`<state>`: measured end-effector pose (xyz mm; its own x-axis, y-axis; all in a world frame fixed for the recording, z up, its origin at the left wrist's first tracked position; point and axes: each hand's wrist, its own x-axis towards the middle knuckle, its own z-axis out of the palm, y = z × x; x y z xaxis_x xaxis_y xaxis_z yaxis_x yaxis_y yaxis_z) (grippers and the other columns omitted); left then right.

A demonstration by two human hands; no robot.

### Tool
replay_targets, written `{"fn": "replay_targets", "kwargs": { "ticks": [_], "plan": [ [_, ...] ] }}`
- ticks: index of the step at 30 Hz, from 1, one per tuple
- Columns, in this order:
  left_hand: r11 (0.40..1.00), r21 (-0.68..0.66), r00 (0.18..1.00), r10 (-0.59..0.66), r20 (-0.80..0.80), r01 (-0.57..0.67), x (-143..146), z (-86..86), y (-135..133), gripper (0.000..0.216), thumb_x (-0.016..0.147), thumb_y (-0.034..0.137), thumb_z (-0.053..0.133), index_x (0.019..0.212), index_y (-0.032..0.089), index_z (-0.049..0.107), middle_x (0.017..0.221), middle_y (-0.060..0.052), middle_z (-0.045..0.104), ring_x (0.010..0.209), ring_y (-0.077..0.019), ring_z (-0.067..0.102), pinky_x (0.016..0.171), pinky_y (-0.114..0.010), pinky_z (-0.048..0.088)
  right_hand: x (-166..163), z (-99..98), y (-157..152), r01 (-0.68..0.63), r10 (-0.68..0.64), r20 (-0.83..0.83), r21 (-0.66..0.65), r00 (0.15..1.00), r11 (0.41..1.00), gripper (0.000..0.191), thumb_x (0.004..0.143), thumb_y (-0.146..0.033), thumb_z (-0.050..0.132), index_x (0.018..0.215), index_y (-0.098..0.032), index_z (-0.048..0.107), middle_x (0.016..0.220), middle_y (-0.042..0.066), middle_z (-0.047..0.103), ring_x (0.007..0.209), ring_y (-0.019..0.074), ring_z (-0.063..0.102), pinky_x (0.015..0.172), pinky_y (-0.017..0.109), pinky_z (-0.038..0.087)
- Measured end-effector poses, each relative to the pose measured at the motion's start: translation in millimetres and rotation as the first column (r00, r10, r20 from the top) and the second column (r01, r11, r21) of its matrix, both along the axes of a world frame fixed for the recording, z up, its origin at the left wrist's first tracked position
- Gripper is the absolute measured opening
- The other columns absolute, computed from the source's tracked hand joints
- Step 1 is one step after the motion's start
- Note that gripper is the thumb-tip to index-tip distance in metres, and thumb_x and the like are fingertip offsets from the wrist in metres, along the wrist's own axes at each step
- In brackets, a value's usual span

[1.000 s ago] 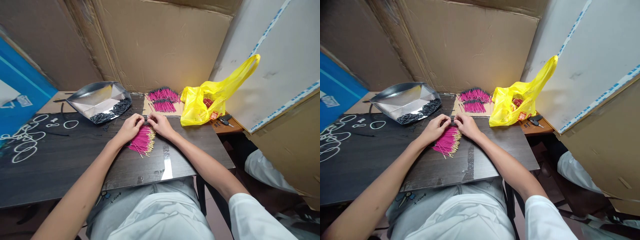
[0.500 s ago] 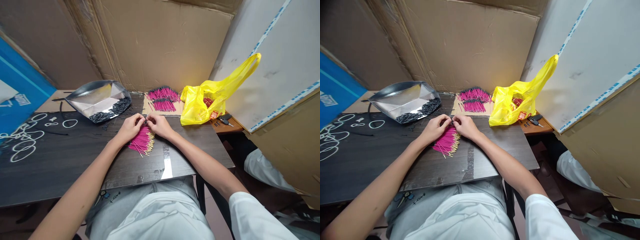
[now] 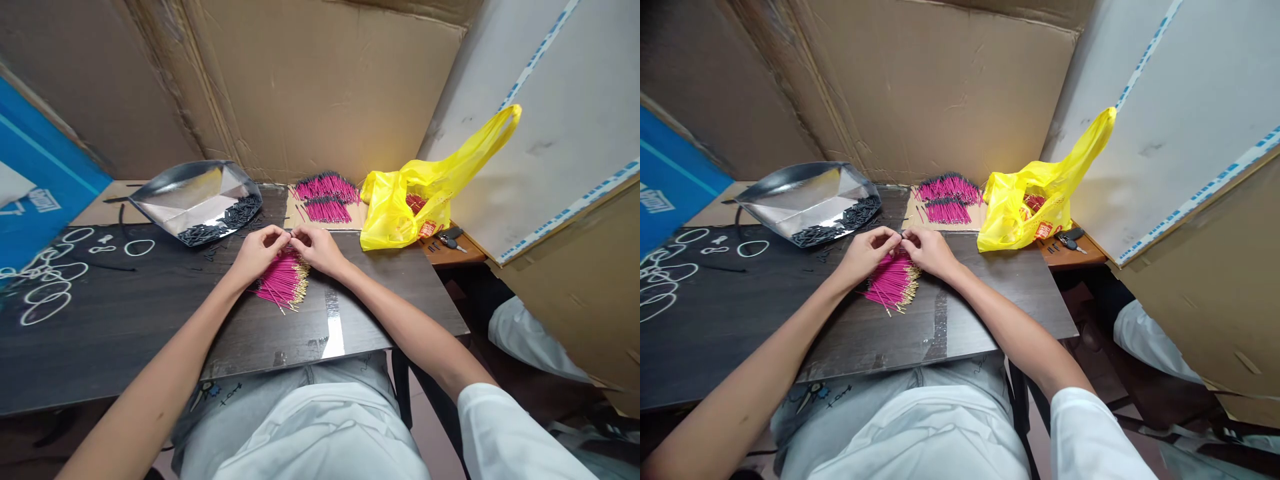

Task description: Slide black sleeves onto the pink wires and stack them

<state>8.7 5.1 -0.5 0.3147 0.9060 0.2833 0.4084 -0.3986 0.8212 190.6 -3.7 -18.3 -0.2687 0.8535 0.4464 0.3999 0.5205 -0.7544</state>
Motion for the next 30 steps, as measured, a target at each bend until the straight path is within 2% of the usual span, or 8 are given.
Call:
{"fn": "replay_targets", "kwargs": {
  "ticks": [5, 10, 16, 21, 25, 27, 30],
  "plan": [
    [0.995, -0.085, 0.991, -0.040, 0.124, 0.051, 0.3, 3.9, -1.7, 0.040, 0.079, 0.057, 0.075, 0.086, 0.018, 0.065, 0.078, -0.002, 0.066, 0.070, -0.0171, 0.060, 0.071, -0.030, 0.051, 0.7, -1.7, 3.2, -0.003, 0.003, -0.053, -0.001, 0.999, 1.000, 0.014, 0.097, -0.027, 0.058, 0.092, -0.016, 0.065, 0.083, 0.001, 0.067, 0.074, 0.0139, 0.058, 0.073, 0.025, 0.044],
    [0.996, -0.091, 0.991, -0.009, 0.136, 0.022, 0.0, 0.1, 0.6, 0.039, 0.077, 0.054, 0.077, 0.089, 0.018, 0.065, 0.086, -0.004, 0.069, 0.077, -0.0188, 0.063, 0.076, -0.033, 0.053, -0.8, -3.7, 4.0, 0.020, -0.020, -0.025, -0.024, 0.999, 1.000, 0.015, 0.098, -0.027, 0.056, 0.094, -0.017, 0.067, 0.086, 0.001, 0.069, 0.075, 0.0140, 0.058, 0.074, 0.025, 0.043],
    [1.000, 0.015, 0.999, 0.018, 0.037, -0.019, -0.2, -6.0, 2.9, 0.027, 0.084, 0.044, 0.068, 0.093, 0.019, 0.065, 0.088, -0.004, 0.069, 0.080, -0.0198, 0.064, 0.078, -0.034, 0.053, -1.5, -3.3, 1.4, 0.047, -0.047, -0.024, -0.014, 0.999, 0.999, 0.016, 0.098, -0.025, 0.058, 0.096, -0.016, 0.072, 0.089, 0.003, 0.073, 0.078, 0.0152, 0.062, 0.078, 0.026, 0.044],
    [0.988, 0.126, 0.990, 0.096, -0.098, -0.083, 0.2, -7.8, 1.3, 0.024, 0.088, 0.042, 0.062, 0.095, 0.020, 0.066, 0.095, -0.006, 0.071, 0.086, -0.0217, 0.065, 0.084, -0.035, 0.052, -1.1, -1.6, -1.1, 0.054, -0.053, 0.022, -0.016, 0.998, 0.998, 0.019, 0.100, -0.022, 0.057, 0.101, -0.017, 0.076, 0.093, 0.005, 0.076, 0.084, 0.0174, 0.066, 0.084, 0.028, 0.046],
    [0.986, 0.141, 0.991, 0.104, -0.080, -0.092, 2.2, -6.5, -2.5, 0.025, 0.089, 0.039, 0.061, 0.104, 0.020, 0.067, 0.096, -0.005, 0.073, 0.085, -0.0213, 0.067, 0.083, -0.034, 0.053, -1.8, 1.0, -3.4, 0.057, -0.057, 0.066, 0.009, 0.996, 0.998, 0.020, 0.101, -0.020, 0.055, 0.101, -0.017, 0.075, 0.093, 0.005, 0.076, 0.084, 0.0180, 0.066, 0.082, 0.028, 0.045],
    [0.979, 0.191, 0.992, 0.088, -0.090, -0.070, 3.6, -4.4, -5.2, 0.027, 0.090, 0.036, 0.060, 0.108, 0.020, 0.070, 0.101, -0.006, 0.074, 0.087, -0.0211, 0.068, 0.085, -0.034, 0.053, -2.5, 2.3, -4.6, 0.065, -0.066, 0.083, 0.013, 0.994, 0.998, 0.020, 0.102, -0.020, 0.055, 0.102, -0.017, 0.074, 0.095, 0.006, 0.076, 0.085, 0.0184, 0.067, 0.082, 0.028, 0.045],
    [0.956, 0.285, 0.984, 0.116, -0.135, -0.074, 5.4, -0.8, -9.0, 0.025, 0.091, 0.035, 0.058, 0.101, 0.020, 0.074, 0.102, -0.006, 0.075, 0.089, -0.0208, 0.068, 0.086, -0.033, 0.053, -3.7, 3.7, -5.8, 0.091, -0.092, 0.098, 0.007, 0.991, 0.996, 0.021, 0.103, -0.023, 0.054, 0.100, -0.017, 0.074, 0.094, 0.006, 0.075, 0.085, 0.0186, 0.066, 0.082, 0.028, 0.044]
  ]
}}
